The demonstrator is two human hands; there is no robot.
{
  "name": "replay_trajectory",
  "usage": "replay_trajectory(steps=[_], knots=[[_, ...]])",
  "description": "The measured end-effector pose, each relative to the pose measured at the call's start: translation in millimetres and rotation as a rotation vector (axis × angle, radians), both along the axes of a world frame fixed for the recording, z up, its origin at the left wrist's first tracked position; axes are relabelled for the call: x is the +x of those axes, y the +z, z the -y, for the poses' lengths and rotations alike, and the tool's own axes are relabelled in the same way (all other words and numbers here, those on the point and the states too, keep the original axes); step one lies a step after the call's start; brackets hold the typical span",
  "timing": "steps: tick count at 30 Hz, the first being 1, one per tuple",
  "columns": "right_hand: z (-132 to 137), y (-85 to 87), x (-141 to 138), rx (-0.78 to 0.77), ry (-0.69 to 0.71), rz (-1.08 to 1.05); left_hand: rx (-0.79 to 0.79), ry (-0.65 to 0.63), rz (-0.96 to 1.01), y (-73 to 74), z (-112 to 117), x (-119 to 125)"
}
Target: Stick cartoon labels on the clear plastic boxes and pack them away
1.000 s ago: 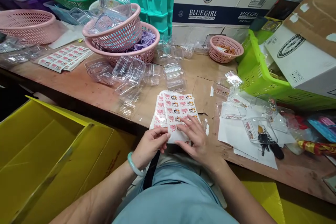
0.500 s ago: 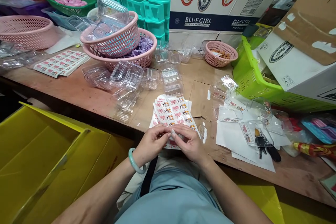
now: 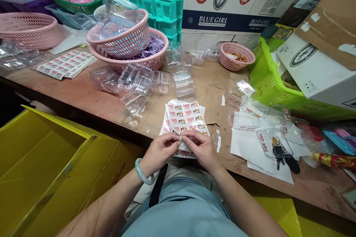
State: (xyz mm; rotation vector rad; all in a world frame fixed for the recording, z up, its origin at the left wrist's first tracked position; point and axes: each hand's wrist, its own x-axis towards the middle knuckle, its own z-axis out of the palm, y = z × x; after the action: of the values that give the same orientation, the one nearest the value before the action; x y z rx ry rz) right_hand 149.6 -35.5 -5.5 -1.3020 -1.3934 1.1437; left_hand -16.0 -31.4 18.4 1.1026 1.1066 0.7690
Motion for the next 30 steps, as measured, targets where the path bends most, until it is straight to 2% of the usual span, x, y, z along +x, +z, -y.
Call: replay_trajectory(steps=[2, 5, 6, 8, 11, 13, 15, 18, 21, 23, 25, 27, 28, 30], knots=[[-2, -3.8, 1, -0.053, -0.07, -0.045, -0.011, 0.006, -0.001, 0.6, 0, -1], [-7, -5.7, 4, -0.114, -0.246, -0.157, -0.078, 0.005, -0.015, -0.3, 1, -3], [-7, -4.7, 5, -0.118, -0.262, -0.177, -0.096, 0.006, -0.016, -1.0, 2, -4], [-7, -0.9, 6, -0.104, -0.173, -0.142, -0.101, 0.003, -0.015, -2.0, 2, -5], [-1, 4.2, 1, 0.004, 0.005, -0.008, -0.039, 0.001, -0.017, -1.9, 2, -4], [1, 3.7, -3, 0.022, -0.01, -0.011, -0.002, 0.015, -0.026, -1.9, 1, -2], [0, -0.3, -4, -0.062, -0.08, -0.107, -0.007, 0.029, -0.031, -3.4, 0, -1], [-11, -8.2, 2, -0.171, -0.281, -0.36, -0.057, 0.019, -0.037, -9.9, 0, -6], [-25, -9.2, 17, -0.16, -0.506, -0.654, -0.051, 0.001, -0.082, -15.1, 5, -17], [-31, -3.4, 26, -0.08, -0.609, -0.707, 0.089, 0.113, -0.2, -12.3, 11, -22], [-31, 5.9, 30, 0.102, -0.657, -0.529, 0.286, 0.246, -0.309, -3.5, 16, -22], [-25, 14.8, 27, 0.35, -0.552, -0.176, 0.359, 0.228, -0.245, 7.7, 17, -13], [-22, 18.0, 24, 0.471, -0.438, 0.014, 0.317, 0.169, -0.128, 12.6, 15, -6], [-15, 20.5, 16, 0.655, -0.174, 0.31, 0.132, 0.08, 0.175, 17.8, 6, 11]])
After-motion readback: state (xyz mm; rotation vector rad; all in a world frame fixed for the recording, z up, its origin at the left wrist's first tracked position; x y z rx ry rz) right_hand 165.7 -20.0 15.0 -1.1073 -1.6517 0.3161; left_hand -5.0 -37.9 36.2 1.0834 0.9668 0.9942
